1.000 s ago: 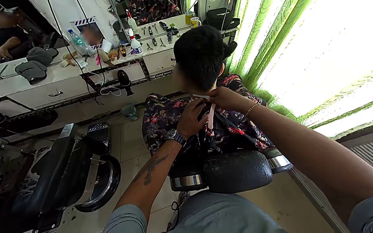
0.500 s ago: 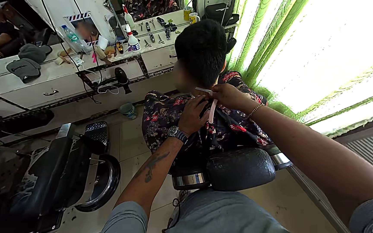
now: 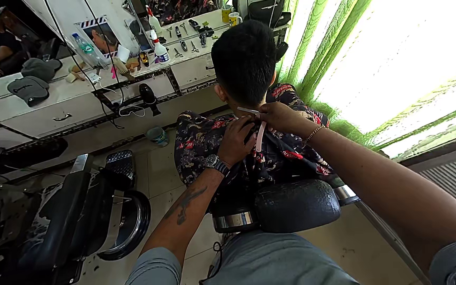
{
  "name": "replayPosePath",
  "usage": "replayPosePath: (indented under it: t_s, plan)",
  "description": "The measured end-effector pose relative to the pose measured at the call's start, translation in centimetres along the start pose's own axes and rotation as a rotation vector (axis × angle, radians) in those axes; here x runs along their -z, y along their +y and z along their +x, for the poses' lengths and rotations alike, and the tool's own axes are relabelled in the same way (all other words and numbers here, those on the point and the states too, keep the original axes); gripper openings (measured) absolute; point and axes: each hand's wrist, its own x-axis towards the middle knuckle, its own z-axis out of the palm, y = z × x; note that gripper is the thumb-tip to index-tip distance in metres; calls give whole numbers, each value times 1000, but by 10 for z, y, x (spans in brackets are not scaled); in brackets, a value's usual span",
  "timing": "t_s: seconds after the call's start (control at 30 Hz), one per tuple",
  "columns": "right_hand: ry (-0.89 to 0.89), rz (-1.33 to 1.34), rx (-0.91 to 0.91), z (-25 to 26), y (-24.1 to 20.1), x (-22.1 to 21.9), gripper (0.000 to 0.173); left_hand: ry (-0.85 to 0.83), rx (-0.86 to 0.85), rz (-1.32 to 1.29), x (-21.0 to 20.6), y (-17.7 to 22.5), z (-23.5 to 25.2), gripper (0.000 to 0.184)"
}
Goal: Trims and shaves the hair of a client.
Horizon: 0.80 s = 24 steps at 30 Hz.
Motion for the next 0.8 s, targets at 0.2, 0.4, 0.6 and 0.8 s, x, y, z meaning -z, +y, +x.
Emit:
replayPosePath:
  t_s: [0.2, 0.4, 0.6, 0.8]
  plan:
    - [-32, 2, 75, -5, 7, 7, 27, 19, -48, 48, 3, 3, -1, 35]
    - [-75, 61, 50, -5, 17, 14, 27, -7, -93, 100, -6, 7, 2, 36]
    - [-16, 104, 86, -2, 21, 13, 27, -17, -84, 89, -6, 6, 2, 36]
    - [-76, 99, 179, -3, 31, 22, 26, -6, -94, 117, -3, 10, 3, 36]
